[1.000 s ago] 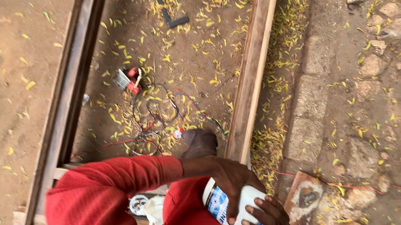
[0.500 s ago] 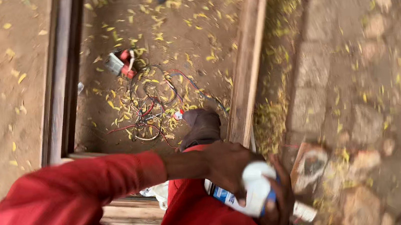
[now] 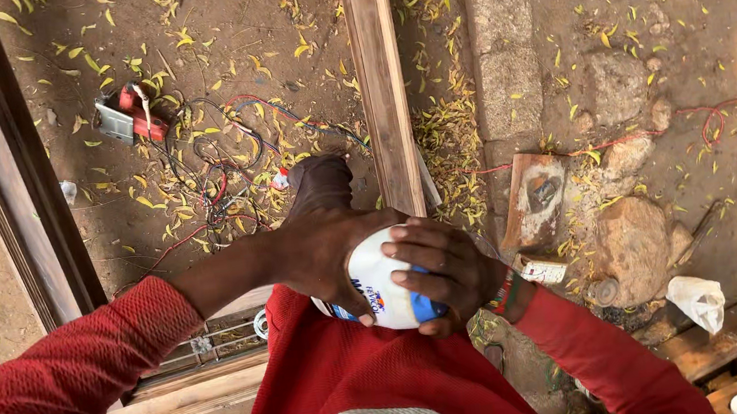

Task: The person hammers nails into a wooden frame using a hammer. They repeatedly position nails and strike them to secure the wooden pieces together.

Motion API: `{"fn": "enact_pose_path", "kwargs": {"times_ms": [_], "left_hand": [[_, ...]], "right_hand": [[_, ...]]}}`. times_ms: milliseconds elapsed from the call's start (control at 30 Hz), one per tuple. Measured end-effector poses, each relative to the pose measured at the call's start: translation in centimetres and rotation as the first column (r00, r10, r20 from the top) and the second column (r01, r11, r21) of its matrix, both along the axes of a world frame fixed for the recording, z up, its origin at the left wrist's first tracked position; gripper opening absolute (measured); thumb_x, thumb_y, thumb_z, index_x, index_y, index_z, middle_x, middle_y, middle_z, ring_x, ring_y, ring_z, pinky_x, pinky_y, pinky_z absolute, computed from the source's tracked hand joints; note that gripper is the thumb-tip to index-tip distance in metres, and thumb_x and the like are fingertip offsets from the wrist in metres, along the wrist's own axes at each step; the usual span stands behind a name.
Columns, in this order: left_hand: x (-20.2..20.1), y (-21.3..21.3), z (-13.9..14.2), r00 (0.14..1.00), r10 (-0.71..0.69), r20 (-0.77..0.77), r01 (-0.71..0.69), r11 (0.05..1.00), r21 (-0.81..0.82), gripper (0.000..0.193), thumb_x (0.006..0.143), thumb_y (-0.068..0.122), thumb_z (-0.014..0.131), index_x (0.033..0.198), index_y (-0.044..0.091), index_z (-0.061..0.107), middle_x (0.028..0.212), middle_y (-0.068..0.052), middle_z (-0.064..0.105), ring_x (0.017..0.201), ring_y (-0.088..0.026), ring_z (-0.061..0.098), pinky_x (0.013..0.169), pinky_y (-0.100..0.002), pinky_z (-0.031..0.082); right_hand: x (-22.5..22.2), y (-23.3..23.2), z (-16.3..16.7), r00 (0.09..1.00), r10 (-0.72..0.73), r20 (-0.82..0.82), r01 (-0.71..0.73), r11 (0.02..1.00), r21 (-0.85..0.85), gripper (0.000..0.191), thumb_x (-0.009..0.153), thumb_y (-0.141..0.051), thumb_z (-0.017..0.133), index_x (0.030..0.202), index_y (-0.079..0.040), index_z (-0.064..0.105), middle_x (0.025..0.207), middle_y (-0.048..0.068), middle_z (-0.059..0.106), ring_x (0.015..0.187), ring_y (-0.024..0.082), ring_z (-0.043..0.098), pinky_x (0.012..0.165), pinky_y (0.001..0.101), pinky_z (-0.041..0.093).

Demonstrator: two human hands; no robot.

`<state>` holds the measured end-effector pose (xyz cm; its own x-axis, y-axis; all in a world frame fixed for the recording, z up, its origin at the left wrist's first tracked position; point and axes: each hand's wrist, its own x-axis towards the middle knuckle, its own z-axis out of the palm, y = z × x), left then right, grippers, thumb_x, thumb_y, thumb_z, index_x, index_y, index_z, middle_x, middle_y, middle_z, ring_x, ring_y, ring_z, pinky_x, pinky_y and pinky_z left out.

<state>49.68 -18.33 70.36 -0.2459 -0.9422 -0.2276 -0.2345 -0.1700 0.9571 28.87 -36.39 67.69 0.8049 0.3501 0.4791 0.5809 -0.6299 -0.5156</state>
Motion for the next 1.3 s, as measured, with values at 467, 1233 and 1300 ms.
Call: {"fn": "enact_pose_path", "kwargs": {"times_ms": [467,1233,1300], "left_hand": [[-0.6,-2.5,-2.8,0.964,-0.039,0.264,0.023,0.998,0.062,0.132,0.045,0.059,0.100,0.148,0.008,0.035,0.137,-0.025,0.056,0.120,-0.047,0.058,0.096,-0.057,0.048],[0.4,-13.7,-76.2,0.929,-0.118,0.351,-0.166,0.714,0.680,0.082,0.080,0.045,0.077,0.141,0.001,0.043,0.123,-0.020,0.064,0.107,-0.036,0.066,0.087,-0.048,0.054],[0.0,-10.4,-83.2,0.937,-0.014,0.348,-0.271,0.599,0.753,0.078,0.083,0.044,0.075,0.140,0.002,0.045,0.123,-0.018,0.064,0.107,-0.035,0.066,0.088,-0.048,0.053]], "right_hand": [[0.5,3.1,4.1,0.801,-0.487,-0.349,0.567,0.805,0.175,0.054,0.104,-0.040,0.049,0.147,-0.007,0.050,0.153,0.028,0.048,0.143,0.048,0.053,0.123,0.0598,0.044],[-30.5,28.3,-56.6,-0.339,0.167,-0.926,0.314,-0.908,-0.279,0.030,0.102,-0.029,0.070,0.113,-0.002,0.070,0.114,0.015,0.073,0.099,0.020,0.071,0.084,0.0329,0.057],[-32.7,37.1,-59.2,-0.265,0.620,-0.739,0.137,-0.734,-0.665,0.041,0.097,-0.042,0.065,0.110,-0.004,0.071,0.099,0.013,0.077,0.084,0.018,0.073,0.071,0.0299,0.057]]}}
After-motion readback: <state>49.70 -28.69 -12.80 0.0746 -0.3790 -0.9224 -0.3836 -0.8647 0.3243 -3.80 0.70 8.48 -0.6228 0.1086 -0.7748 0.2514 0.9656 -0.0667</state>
